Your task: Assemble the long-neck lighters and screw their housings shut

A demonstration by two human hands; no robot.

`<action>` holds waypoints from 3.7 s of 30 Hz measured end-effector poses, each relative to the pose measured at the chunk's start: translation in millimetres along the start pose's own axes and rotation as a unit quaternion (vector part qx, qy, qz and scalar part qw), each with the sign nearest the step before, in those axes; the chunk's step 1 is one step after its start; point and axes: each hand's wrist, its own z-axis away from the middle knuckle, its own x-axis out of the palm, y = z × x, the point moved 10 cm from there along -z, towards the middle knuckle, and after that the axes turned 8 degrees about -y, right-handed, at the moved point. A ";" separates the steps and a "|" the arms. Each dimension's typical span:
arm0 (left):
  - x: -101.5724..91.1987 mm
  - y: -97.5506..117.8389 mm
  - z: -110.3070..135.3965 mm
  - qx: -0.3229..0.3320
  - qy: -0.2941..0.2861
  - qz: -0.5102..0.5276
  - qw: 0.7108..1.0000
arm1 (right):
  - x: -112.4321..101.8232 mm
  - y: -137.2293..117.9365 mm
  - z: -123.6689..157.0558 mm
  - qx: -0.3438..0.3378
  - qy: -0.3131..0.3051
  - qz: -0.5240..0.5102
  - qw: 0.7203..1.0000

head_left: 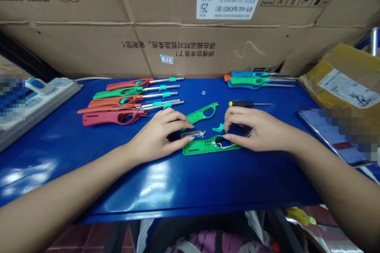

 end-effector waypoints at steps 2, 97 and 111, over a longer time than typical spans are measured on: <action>1.5 2.8 0.2 0.001 -0.017 -0.004 1.000 | 2.6 7.8 6.9 0.028 -0.070 0.001 0.997; 12.9 2.4 -2.3 0.041 -0.106 0.036 0.993 | 9.1 -2.6 -4.1 -0.023 -0.007 0.018 1.000; 11.0 -8.3 -0.5 0.027 -0.062 0.083 0.994 | -11.3 5.8 -1.5 -0.012 0.125 0.023 0.992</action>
